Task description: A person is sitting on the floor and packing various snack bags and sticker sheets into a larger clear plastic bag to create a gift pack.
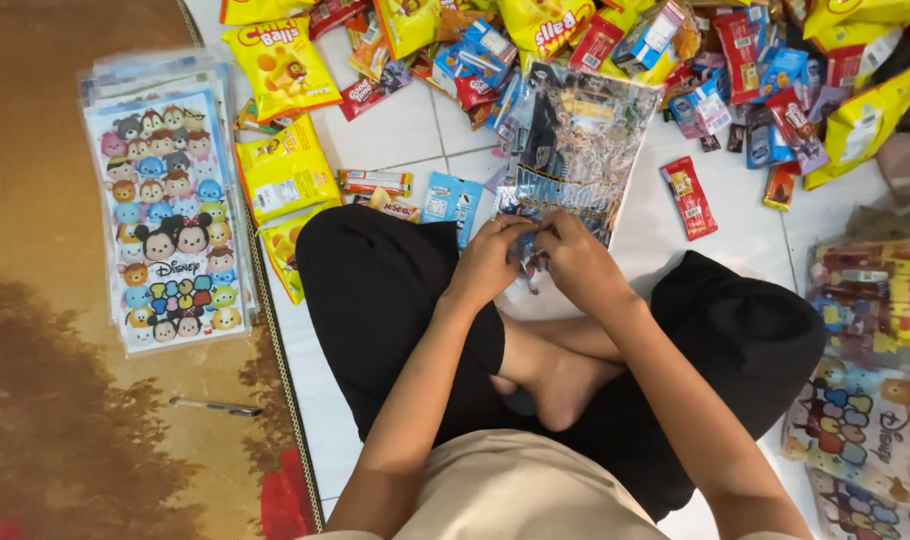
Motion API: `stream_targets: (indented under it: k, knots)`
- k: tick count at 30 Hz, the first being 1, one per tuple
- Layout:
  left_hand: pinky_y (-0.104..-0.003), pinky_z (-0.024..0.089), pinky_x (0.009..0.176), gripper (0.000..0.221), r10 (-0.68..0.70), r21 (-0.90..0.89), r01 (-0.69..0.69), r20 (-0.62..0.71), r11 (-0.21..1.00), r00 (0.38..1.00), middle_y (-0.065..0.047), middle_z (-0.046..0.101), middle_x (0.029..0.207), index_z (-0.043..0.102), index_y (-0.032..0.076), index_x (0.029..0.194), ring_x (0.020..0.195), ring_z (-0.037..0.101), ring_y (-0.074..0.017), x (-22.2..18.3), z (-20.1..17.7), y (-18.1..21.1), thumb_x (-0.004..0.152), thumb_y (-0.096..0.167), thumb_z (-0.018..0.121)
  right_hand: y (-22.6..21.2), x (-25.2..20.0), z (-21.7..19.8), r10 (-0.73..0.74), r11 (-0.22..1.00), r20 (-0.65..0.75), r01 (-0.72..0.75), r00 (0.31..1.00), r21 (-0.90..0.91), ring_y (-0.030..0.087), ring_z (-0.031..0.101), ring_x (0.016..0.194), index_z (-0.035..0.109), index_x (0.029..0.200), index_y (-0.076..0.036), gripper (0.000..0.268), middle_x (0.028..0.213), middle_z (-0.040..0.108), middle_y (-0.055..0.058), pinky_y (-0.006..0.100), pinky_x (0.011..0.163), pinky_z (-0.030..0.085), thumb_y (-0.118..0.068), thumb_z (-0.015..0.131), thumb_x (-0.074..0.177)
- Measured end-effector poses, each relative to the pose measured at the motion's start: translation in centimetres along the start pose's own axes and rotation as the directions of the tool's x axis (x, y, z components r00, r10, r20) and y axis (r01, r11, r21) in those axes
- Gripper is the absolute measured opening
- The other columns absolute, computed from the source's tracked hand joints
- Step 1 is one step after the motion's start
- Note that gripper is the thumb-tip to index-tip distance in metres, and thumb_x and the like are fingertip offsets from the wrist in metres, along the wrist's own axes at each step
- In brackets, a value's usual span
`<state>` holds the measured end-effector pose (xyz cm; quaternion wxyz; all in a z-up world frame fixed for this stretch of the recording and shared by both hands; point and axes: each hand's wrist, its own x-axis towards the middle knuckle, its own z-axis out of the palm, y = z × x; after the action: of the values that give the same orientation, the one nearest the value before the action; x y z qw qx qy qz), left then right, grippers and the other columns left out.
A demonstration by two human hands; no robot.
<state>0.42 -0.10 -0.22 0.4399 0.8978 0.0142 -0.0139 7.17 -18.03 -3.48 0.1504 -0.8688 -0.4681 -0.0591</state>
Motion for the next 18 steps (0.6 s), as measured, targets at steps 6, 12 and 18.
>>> stream_targets:
  k: [6, 12, 18]
  knots:
    - [-0.040, 0.057, 0.098, 0.048, 0.014, -0.004, -0.015, -0.044, 1.000, 0.999, -0.002, 0.066, 0.121, 0.072, 0.013, 0.125, 0.115, 0.064, -0.0285, 0.2, 1.5, -1.7, 0.081, -0.004, 0.060, -1.6, -0.4, 2.1, -0.180, 0.961, 0.021, 0.181, 0.983, -0.209, 0.026, 0.063, 0.090, 0.075, 0.086, -0.010, 0.007, 0.096, 0.066, 0.010, 0.036, 0.080, 0.050, -0.006, 0.072, 0.081]
    - [-0.037, 0.059, 0.093, 0.052, -0.018, -0.070, 0.016, -0.028, 0.997, 0.999, -0.005, 0.066, 0.123, 0.071, 0.013, 0.129, 0.107, 0.067, -0.0264, 0.0, 0.7, -1.1, 0.082, -0.003, 0.057, -2.2, -1.4, -1.7, 0.060, 0.968, 0.127, -0.027, 0.990, -0.248, 0.031, 0.064, 0.110, 0.062, 0.120, -0.018, 0.052, 0.132, 0.060, 0.013, 0.045, 0.093, 0.040, -0.014, 0.082, 0.072]
    - [-0.037, 0.060, 0.090, 0.049, -0.010, -0.084, 0.009, -0.011, 0.996, 1.000, -0.008, 0.067, 0.123, 0.071, 0.009, 0.127, 0.105, 0.069, -0.0278, 0.2, 0.2, -0.3, 0.082, -0.004, 0.057, -0.4, -2.2, -0.8, 0.055, 0.947, -0.064, -0.072, 0.996, -0.312, 0.019, 0.067, 0.072, 0.052, 0.133, -0.017, 0.063, 0.120, 0.057, 0.008, 0.036, 0.084, 0.041, -0.021, 0.076, 0.075]
